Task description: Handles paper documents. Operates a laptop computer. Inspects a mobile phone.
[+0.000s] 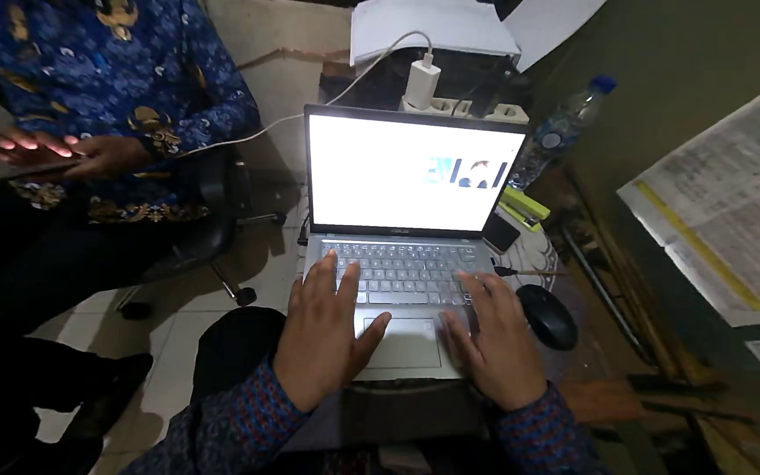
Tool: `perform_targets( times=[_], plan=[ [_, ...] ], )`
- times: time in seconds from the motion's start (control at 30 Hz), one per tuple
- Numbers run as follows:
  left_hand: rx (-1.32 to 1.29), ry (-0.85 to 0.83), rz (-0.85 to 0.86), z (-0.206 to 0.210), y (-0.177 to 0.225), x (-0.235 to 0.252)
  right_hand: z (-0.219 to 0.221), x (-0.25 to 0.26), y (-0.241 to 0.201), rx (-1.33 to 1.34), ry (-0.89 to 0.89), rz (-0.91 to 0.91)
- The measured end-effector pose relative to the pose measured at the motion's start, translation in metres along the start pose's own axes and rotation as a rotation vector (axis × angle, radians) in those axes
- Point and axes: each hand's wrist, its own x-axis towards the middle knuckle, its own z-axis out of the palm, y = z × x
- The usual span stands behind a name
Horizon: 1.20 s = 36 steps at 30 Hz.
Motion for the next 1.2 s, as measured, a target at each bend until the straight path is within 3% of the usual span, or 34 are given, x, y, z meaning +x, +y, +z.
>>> perform_targets(
  times=[0.27,0.5,0.77,1.2],
  plan=[
    [-0.011,0.000,0.000,0.001,0.000,0.000,-0.013,-0.005,0.008,0.116,0.113,-0.029],
    [0.008,-0.016,-0.001,0.000,0.001,0.001,-0.039,-0.022,0.078,-0.025,0.294,0.106],
    [0.017,-0.002,-0.001,0.001,0.001,0.001,-0.027,-0.023,0.086,-0.062,0.148,0.218],
    [0.019,-0.011,-0.003,0.000,0.001,0.001,-0.025,-0.025,0.087,-0.104,0.139,0.215]
  ],
)
